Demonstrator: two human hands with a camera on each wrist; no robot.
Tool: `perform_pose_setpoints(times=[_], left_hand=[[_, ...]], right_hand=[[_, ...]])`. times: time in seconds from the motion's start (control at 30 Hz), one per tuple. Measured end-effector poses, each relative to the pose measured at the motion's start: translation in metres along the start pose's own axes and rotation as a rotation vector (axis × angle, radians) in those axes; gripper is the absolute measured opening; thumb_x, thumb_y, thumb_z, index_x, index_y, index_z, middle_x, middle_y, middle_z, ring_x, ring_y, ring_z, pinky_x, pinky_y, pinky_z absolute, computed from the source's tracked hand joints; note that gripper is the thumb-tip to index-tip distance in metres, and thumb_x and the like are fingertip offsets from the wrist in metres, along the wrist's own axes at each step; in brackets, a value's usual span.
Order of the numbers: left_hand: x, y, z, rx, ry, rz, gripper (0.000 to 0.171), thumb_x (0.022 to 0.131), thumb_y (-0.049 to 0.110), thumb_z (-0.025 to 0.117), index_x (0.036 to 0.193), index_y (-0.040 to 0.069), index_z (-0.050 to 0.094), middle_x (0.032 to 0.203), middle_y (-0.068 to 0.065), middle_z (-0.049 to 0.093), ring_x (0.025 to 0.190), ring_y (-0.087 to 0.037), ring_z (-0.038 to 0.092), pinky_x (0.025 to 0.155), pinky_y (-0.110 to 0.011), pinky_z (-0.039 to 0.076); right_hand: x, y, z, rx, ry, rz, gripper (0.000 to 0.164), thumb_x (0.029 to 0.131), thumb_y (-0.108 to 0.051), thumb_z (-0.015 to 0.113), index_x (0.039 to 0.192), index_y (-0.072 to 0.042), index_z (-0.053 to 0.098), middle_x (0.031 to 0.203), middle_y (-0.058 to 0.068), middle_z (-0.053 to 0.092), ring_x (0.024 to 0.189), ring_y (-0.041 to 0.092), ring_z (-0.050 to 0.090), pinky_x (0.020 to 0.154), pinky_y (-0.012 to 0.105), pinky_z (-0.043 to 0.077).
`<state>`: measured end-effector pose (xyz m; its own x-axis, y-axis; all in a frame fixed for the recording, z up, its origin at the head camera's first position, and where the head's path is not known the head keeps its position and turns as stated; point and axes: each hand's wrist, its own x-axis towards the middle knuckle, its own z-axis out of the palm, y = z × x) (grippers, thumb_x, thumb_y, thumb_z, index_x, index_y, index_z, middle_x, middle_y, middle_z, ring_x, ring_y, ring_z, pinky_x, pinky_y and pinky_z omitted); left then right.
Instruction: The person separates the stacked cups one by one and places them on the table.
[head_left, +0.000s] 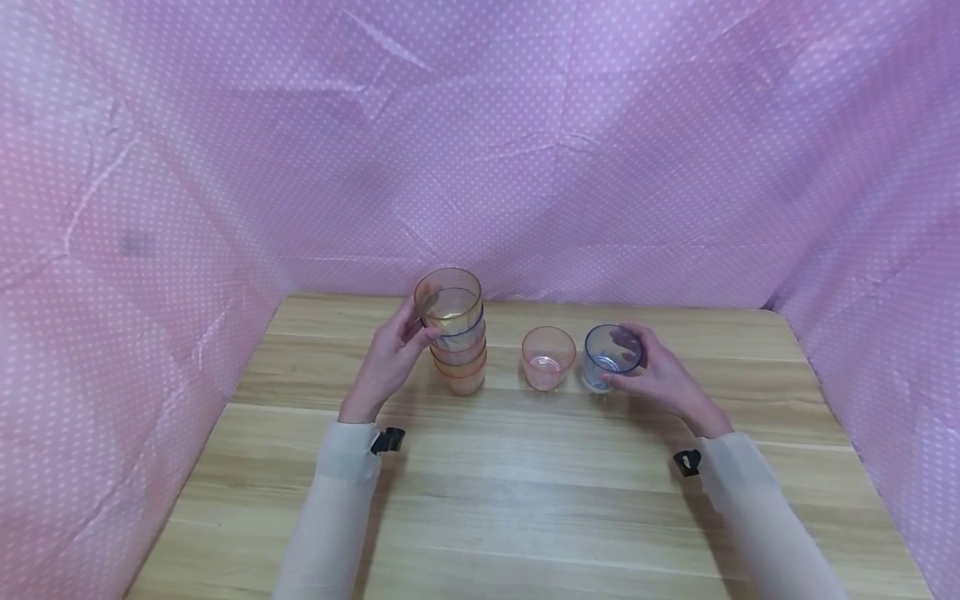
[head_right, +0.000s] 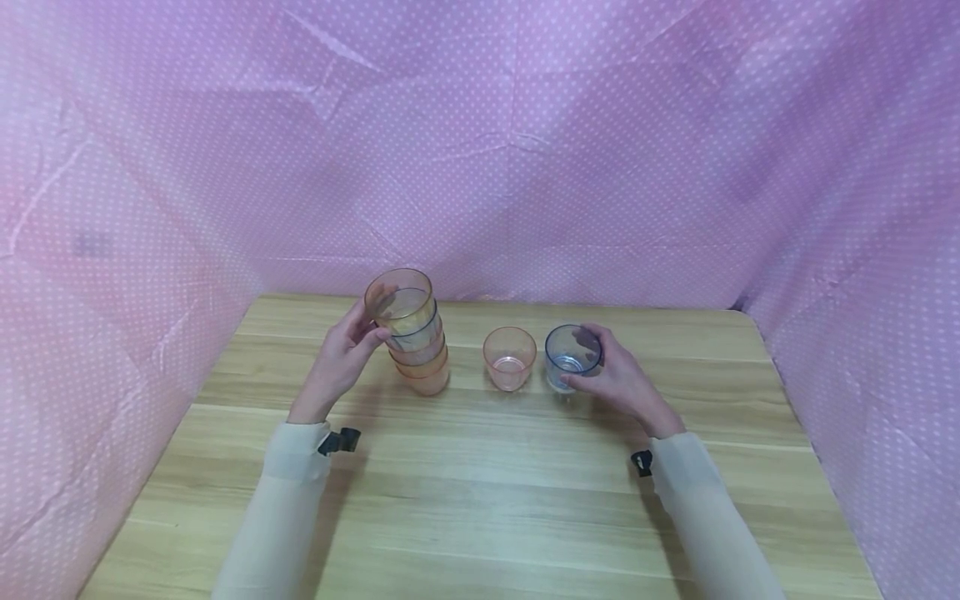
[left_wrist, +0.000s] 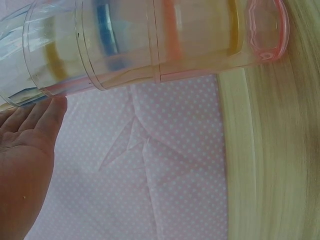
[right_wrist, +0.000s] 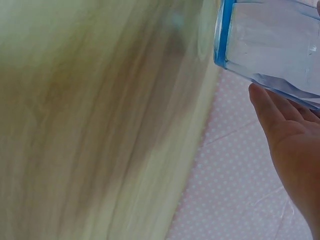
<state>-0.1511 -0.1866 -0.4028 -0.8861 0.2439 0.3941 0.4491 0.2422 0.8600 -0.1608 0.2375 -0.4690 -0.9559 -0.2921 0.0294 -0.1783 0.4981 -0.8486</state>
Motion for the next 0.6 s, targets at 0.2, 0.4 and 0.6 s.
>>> perform_pose_setpoints(times=[0.2, 0.4, 0.6], left_hand=[[-0.0004, 0.0000, 0.0000, -0.006, 0.000, 0.006, 0.070, 0.097, 0.031, 0.062, 0.161, 0.012, 0.039, 0.161, -0.006, 0.045, 0.149, -0.025, 0.040, 0.120, -0.032, 0.039], [-0.0005, -0.0010, 0.0003, -0.003, 0.006, 0.009, 0.070, 0.097, 0.031, 0.062, 0.161, 0.012, 0.039, 0.161, -0.007, 0.045, 0.148, -0.026, 0.040, 0.120, -0.031, 0.039], [-0.0006, -0.0017, 0.0005, 0.003, 0.006, 0.011, 0.070, 0.098, 0.032, 0.061, 0.161, 0.012, 0.039, 0.161, -0.006, 0.045, 0.148, -0.027, 0.041, 0.119, -0.031, 0.040]], right_hand=[[0.0017, 0.0045, 0.0016, 0.002, -0.007, 0.011, 0.096, 0.082, -0.015, 0.090, 0.153, 0.005, 0.029, 0.151, 0.026, 0.049, 0.134, 0.045, 0.053, 0.116, 0.058, 0.040], [0.0027, 0.0073, 0.0026, -0.010, -0.013, 0.007, 0.094, 0.082, -0.014, 0.090, 0.152, 0.005, 0.030, 0.151, 0.028, 0.048, 0.134, 0.047, 0.052, 0.116, 0.059, 0.040], [0.0021, 0.0079, 0.0025, -0.015, -0.025, 0.010, 0.094, 0.082, -0.015, 0.090, 0.152, 0.003, 0.030, 0.152, 0.026, 0.048, 0.136, 0.045, 0.051, 0.117, 0.058, 0.038]])
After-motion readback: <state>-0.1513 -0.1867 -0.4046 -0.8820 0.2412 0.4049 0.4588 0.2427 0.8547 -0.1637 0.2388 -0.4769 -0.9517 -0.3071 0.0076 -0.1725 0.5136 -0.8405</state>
